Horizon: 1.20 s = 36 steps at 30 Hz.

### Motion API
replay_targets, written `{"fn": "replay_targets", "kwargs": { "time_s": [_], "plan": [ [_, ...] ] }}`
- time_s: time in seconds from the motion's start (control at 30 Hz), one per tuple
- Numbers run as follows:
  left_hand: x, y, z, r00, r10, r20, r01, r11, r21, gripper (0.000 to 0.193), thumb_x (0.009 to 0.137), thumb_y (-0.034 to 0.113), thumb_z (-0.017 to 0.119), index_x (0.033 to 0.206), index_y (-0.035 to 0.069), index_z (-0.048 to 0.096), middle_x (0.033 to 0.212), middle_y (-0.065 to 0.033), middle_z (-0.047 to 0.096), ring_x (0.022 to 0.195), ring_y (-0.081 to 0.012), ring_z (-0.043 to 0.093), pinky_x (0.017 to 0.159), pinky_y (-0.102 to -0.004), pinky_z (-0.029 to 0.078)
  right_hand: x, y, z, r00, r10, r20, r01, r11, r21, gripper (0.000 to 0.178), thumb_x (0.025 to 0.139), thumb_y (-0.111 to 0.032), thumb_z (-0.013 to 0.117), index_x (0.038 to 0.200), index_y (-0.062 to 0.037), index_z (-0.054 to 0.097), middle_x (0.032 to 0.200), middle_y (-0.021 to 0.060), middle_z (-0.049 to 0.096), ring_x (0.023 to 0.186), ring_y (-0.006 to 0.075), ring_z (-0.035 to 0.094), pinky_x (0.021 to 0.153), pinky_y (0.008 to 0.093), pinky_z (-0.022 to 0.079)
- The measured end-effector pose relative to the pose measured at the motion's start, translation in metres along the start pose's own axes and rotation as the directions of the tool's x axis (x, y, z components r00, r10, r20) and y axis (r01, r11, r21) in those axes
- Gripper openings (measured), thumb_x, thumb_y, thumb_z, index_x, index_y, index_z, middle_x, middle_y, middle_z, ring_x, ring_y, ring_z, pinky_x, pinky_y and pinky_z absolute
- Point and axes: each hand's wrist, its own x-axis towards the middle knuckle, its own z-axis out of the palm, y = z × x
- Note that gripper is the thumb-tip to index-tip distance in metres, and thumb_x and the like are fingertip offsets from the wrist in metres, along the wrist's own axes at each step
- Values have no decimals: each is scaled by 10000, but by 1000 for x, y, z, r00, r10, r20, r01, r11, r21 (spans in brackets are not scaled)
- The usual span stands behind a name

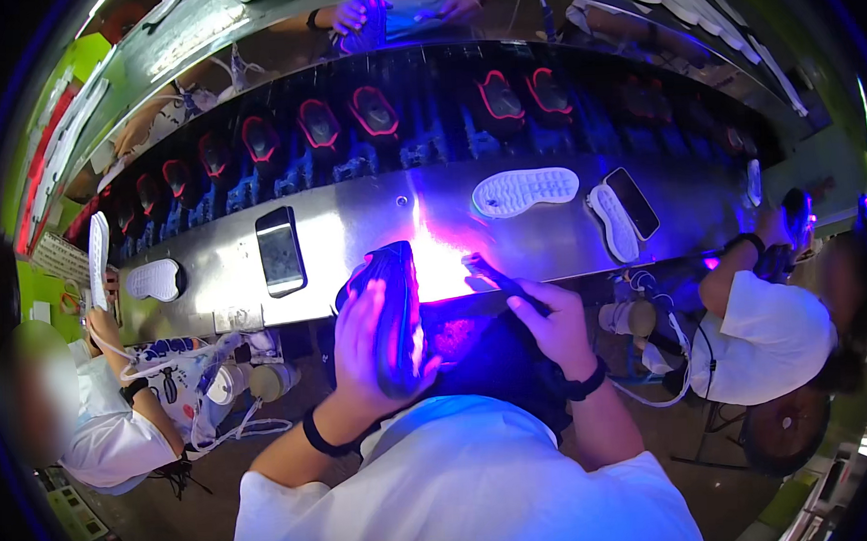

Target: The recorder applies adhesive or chemical treatment to the edges of shoe components using a brush on a manufacturing assembly line.

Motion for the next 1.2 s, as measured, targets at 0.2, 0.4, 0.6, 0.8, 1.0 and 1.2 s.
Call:
{"fn": "replay_targets", "kwargs": {
  "time_s": [0.2,0.4,0.6,0.8,1.0,1.2],
  "plan": [
    [-58,-1,19,998,57,12,-58,997,54,650,866,292,734,1353,-71,502,1400,-288,570,1347,-441,538,1145,-648,332,32,6,37,985,-64,161,94,978,-187,310,927,-157,762,1198,-8,732,1058,147,769,946,200,721,870,322,544],
    [-70,-9,20,982,139,127,-150,985,86,424,915,171,617,1276,-50,581,1372,-252,612,1338,-400,563,1142,-641,346,48,23,49,980,49,193,-39,998,-55,331,930,-183,770,1197,8,726,1056,119,770,951,174,707,868,325,542],
    [-68,-12,17,972,167,166,-182,980,76,399,907,155,611,1258,-34,601,1391,-234,610,1349,-391,558,1146,-636,350,21,19,39,952,82,293,-72,996,-46,312,939,-122,745,1223,4,719,1080,109,766,958,143,693,882,307,535],
    [-66,-13,15,972,166,167,-181,980,77,365,901,130,601,1227,-35,618,1381,-231,617,1348,-384,561,1138,-629,372,10,21,41,945,94,313,-110,993,34,310,936,-85,740,1229,12,715,1065,86,759,945,115,670,874,286,530],
    [-59,-10,11,970,159,185,-175,982,70,358,895,120,598,1216,-35,626,1373,-230,621,1341,-384,565,1137,-625,379,-31,17,18,912,152,380,-179,983,37,324,942,-155,749,1214,19,721,913,21,713,812,81,617,736,267,496],
    [-49,1,12,959,172,223,-198,975,97,409,887,121,594,1252,-61,612,1368,-252,615,1332,-394,569,1133,-630,378,-35,-4,2,880,264,394,-311,948,60,334,950,-146,751,1229,33,710,865,-19,687,774,66,591,704,257,501]
  ]
}}
